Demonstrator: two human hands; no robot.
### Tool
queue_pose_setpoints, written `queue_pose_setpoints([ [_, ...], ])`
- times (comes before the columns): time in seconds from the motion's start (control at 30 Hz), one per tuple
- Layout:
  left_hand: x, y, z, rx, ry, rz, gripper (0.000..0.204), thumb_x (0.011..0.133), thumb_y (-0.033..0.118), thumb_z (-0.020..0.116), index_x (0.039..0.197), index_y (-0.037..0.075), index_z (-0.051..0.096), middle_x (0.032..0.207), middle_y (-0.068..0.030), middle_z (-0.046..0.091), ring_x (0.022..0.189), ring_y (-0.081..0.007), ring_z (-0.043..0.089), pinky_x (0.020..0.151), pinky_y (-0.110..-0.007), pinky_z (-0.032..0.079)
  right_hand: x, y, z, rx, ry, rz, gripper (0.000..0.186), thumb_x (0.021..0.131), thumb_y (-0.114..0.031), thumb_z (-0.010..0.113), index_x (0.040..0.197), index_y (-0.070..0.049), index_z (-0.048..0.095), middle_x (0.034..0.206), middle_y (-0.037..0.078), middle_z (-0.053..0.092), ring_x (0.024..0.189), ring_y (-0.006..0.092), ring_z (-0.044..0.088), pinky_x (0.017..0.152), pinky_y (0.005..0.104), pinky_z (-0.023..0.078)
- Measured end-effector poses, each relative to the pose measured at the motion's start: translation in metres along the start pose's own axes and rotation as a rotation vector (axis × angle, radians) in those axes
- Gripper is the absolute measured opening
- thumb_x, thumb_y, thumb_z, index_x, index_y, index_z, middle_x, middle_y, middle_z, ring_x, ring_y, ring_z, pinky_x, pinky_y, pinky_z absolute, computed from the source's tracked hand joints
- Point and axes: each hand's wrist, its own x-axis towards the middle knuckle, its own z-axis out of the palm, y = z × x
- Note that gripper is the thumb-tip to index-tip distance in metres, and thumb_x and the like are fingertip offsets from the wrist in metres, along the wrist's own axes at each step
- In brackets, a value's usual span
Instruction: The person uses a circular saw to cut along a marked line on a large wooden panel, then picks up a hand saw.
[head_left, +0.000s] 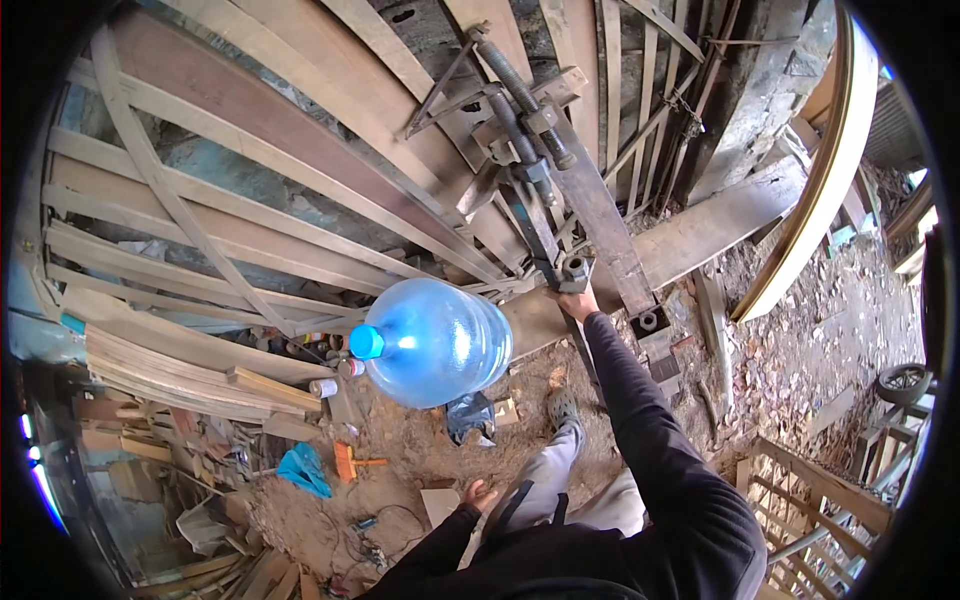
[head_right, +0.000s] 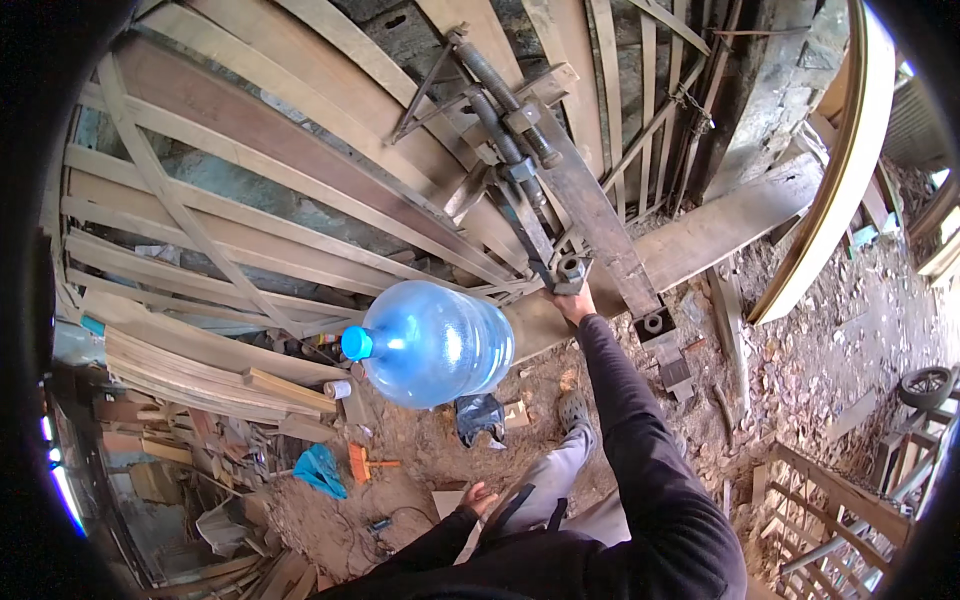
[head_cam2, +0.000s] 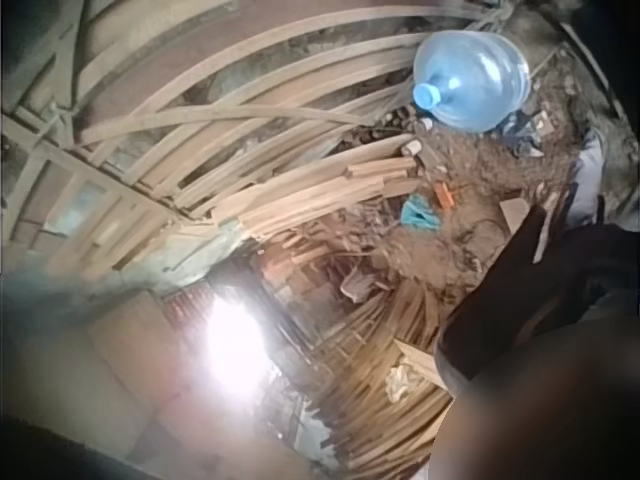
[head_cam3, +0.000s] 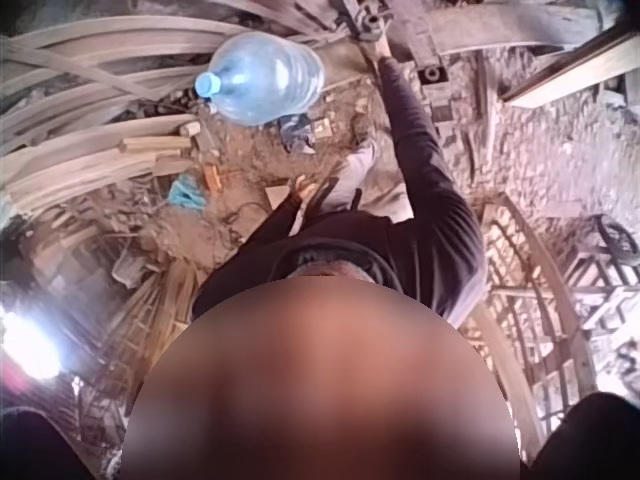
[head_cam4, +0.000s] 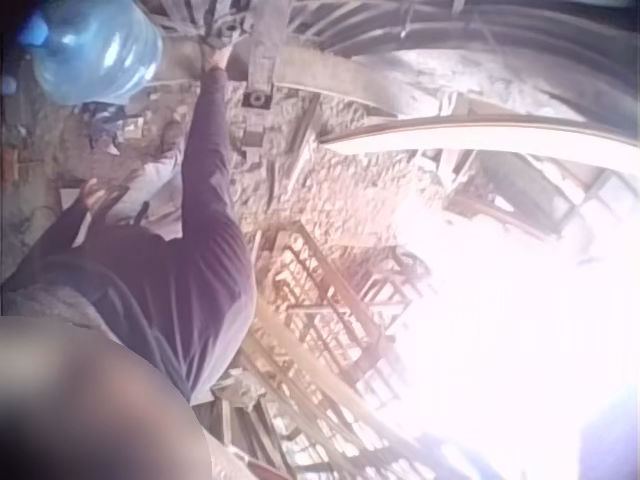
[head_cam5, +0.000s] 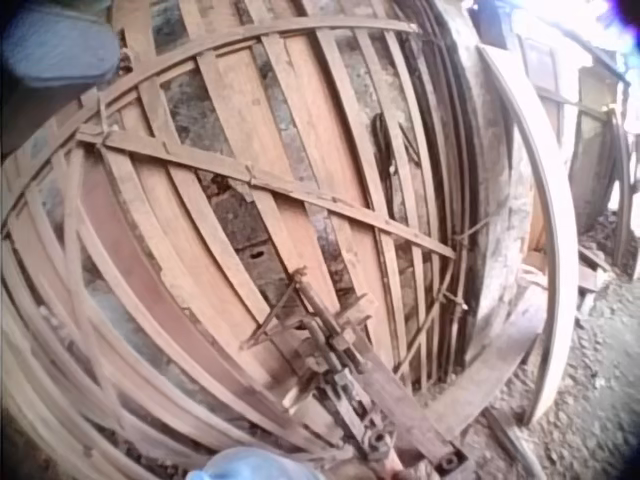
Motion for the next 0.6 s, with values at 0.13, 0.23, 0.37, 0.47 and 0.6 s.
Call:
queue_pose_setpoints([
  [0.13, 0.004, -0.010, -0.009, -0.059, 0.078, 0.055, 0.074, 0.076, 0.021, 0.076, 0.136, 0.003, 0.037, 0.125, -0.0154, 0.053, 0.118, -0.0229, 0.050, 0.097, -0.036, 0.043, -0.014, -0.025, -0.007, 0.200, -0.010, 0.104, 0.044, 0.071, -0.030, 0.080, 0.099, -0.003, 0.059, 0.094, 0.010, 0.062, 0.085, 0.0226, 0.059, 0.079, 0.0349, 0.047],
  [0.23, 0.010, 0.026, 0.006, -0.226, 0.066, 0.145, 0.073, 0.076, 0.021, 0.077, 0.135, 0.005, 0.037, 0.126, -0.0154, 0.051, 0.118, -0.0240, 0.049, 0.096, -0.037, 0.044, -0.044, -0.010, -0.025, 0.281, 0.105, 0.138, 0.070, 0.068, -0.027, 0.082, 0.121, -0.001, 0.045, 0.112, 0.013, 0.059, 0.104, 0.0222, 0.056, 0.093, 0.0329, 0.044],
  [0.37, 0.024, 0.021, -0.001, -0.171, 0.091, 0.311, 0.071, 0.076, 0.016, 0.076, 0.136, 0.007, 0.037, 0.129, -0.0146, 0.049, 0.120, -0.0232, 0.047, 0.096, -0.037, 0.044, -0.149, -0.007, -0.021, -0.014, 0.158, 0.123, 0.071, 0.072, -0.024, 0.075, 0.129, 0.001, 0.042, 0.121, 0.023, 0.053, 0.113, 0.0341, 0.052, 0.095, 0.0389, 0.042],
  [0.47, 0.006, 0.009, 0.011, -0.407, 0.197, 0.295, 0.064, 0.080, 0.020, 0.072, 0.133, 0.006, 0.039, 0.127, -0.0126, 0.051, 0.118, -0.0202, 0.049, 0.095, -0.036, 0.045, -0.310, 0.012, -0.029, -0.395, -0.094, 0.276, 0.061, 0.081, -0.030, 0.066, 0.128, 0.002, 0.044, 0.113, 0.024, 0.057, 0.095, 0.0373, 0.059, 0.081, 0.0436, 0.048],
  [0.6, -0.034, 0.039, 0.095, -0.087, 0.179, 0.281, 0.062, 0.085, 0.039, 0.064, 0.130, 0.002, 0.043, 0.121, -0.0162, 0.058, 0.122, -0.0227, 0.049, 0.100, -0.035, 0.040, -0.480, 0.095, -0.107, 0.489, -0.498, 0.775, 0.046, 0.093, -0.032, 0.050, 0.129, -0.003, 0.049, 0.126, 0.018, 0.053, 0.111, 0.0297, 0.054, 0.092, 0.0369, 0.043],
])
